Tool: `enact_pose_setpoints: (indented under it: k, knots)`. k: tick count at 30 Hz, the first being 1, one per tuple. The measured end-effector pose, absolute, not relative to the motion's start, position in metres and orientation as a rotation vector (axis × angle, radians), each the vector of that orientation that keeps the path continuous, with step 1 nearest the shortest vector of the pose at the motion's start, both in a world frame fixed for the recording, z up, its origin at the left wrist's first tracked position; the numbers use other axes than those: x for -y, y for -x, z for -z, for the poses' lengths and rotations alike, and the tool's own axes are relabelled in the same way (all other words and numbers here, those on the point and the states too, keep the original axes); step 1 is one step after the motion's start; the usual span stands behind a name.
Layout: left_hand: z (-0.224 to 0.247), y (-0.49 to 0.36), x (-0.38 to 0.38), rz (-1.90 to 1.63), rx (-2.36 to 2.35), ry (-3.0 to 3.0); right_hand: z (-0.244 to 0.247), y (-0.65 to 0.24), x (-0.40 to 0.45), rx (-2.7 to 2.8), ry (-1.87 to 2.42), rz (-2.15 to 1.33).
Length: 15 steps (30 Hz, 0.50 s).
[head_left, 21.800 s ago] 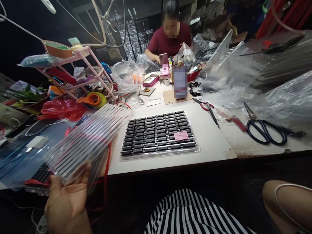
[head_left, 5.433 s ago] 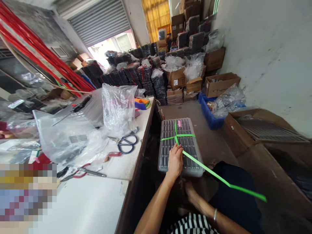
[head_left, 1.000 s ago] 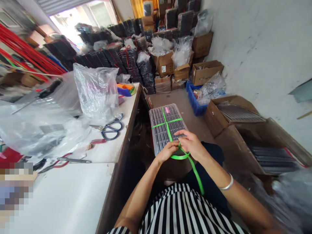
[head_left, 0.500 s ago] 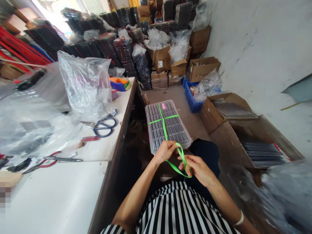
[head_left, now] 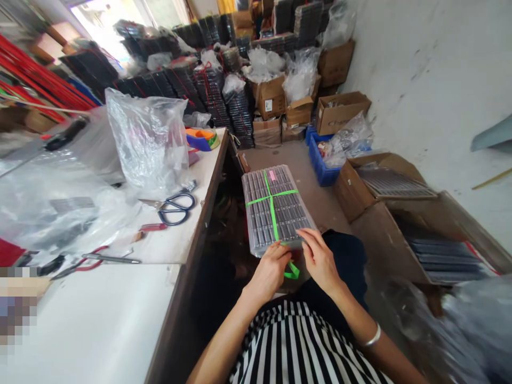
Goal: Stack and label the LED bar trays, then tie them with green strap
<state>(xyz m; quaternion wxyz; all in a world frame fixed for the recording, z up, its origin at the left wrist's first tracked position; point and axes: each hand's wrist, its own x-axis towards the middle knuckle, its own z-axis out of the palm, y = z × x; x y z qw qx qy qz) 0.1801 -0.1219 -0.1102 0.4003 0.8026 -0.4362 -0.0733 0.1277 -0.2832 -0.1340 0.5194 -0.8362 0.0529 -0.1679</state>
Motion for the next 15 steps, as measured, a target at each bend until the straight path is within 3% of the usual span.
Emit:
enact_pose_setpoints:
  k: [4, 15]
  knots:
    - [0.113, -0.177, 0.107, 0.105, 1.166, -1.891, 0.135, -0.134, 0.28, 0.222, 2.086, 0.225]
    - [0.151, -0.244, 0.153, 0.042, 0.614, -1.722, 0.191, -0.069, 0.266, -0.124, 2.187, 0.079]
